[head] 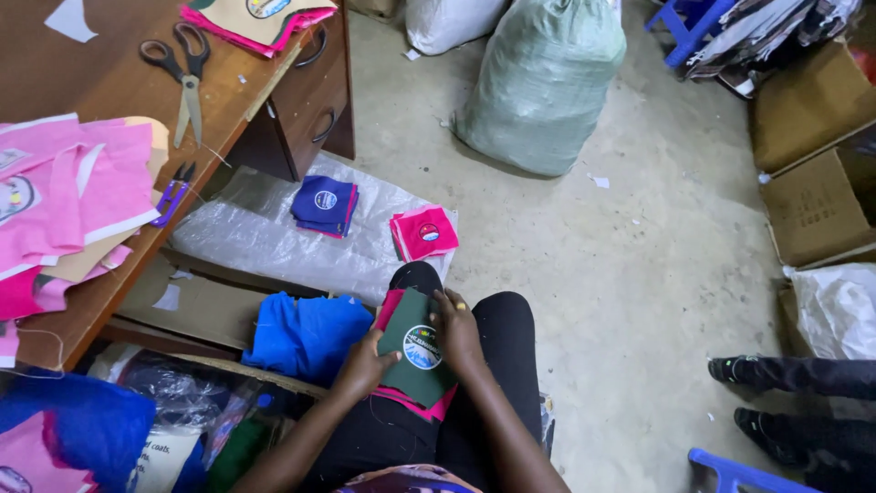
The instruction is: A person sitting on the floor organizes embroidered patches by placing them onto fabric panels and stacking them.
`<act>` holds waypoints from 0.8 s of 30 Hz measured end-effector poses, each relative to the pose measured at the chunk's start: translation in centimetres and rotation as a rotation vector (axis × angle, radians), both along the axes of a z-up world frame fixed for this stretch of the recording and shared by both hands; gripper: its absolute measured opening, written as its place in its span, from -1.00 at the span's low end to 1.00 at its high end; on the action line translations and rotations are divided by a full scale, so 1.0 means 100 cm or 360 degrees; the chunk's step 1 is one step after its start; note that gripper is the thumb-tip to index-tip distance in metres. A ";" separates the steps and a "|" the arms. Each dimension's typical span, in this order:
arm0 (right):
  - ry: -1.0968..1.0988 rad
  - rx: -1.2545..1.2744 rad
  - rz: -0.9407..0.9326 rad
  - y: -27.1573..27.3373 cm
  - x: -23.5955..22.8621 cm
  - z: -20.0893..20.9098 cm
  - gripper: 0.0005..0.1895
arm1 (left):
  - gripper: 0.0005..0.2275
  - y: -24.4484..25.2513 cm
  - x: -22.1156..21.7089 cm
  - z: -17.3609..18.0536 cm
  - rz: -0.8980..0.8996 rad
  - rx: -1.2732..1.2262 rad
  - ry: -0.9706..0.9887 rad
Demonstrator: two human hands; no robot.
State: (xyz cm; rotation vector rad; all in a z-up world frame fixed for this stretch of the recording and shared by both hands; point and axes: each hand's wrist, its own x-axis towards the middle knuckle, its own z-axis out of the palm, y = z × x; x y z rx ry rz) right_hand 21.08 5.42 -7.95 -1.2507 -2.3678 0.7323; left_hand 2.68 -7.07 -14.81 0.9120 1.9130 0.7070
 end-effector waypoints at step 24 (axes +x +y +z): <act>-0.0604 -0.0007 0.0026 -0.055 -0.024 -0.062 -0.28 | -0.69 -0.048 -0.377 0.237 0.0872 0.0392 0.2447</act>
